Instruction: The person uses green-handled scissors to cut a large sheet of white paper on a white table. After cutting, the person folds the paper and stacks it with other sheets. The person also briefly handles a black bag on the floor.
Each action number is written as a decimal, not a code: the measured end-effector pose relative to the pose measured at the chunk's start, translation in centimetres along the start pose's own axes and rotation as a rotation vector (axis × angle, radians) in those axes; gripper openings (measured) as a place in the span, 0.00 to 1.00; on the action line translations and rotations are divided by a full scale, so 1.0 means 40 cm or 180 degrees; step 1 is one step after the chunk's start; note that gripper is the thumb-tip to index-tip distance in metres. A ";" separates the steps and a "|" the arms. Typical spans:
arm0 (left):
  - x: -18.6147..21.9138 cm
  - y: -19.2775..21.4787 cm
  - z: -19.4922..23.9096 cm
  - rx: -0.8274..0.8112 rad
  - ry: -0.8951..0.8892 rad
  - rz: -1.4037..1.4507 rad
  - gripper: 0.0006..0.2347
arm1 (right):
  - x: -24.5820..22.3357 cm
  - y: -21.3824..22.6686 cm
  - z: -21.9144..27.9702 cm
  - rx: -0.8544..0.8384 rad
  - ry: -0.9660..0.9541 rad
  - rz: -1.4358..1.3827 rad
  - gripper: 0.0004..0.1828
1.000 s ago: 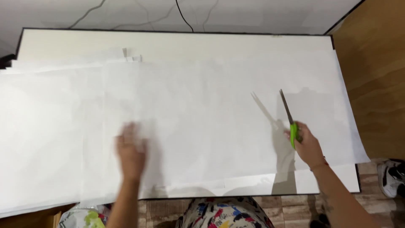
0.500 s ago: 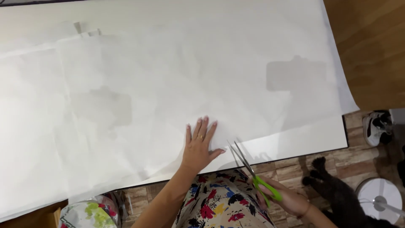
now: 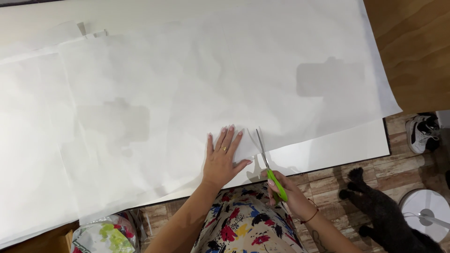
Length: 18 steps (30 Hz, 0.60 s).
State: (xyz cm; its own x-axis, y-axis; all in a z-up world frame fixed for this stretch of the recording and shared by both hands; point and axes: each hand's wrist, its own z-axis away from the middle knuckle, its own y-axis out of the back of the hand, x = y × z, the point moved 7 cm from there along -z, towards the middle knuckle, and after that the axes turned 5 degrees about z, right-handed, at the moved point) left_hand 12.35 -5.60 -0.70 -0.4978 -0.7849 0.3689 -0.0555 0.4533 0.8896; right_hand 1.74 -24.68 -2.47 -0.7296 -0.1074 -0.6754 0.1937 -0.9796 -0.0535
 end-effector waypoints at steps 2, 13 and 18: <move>-0.006 -0.007 0.001 -0.0043 0.0061 0.0129 0.37 | 0.006 -0.001 -0.009 0.0020 0.0023 -0.0145 0.27; -0.005 -0.007 0.002 -0.0042 0.0070 0.0048 0.35 | -0.008 -0.006 0.011 0.0162 -0.0025 0.0113 0.22; -0.005 -0.009 0.002 -0.0021 0.0062 0.0047 0.35 | -0.011 -0.006 0.011 0.0224 -0.0033 0.0371 0.24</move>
State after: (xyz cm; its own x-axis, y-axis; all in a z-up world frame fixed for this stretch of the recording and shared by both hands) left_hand 12.40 -5.58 -1.12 -0.4816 -0.7863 0.3870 -0.0426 0.4621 0.8858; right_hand 1.70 -24.48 -1.83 -0.7118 -0.2224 -0.6663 0.2312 -0.9699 0.0768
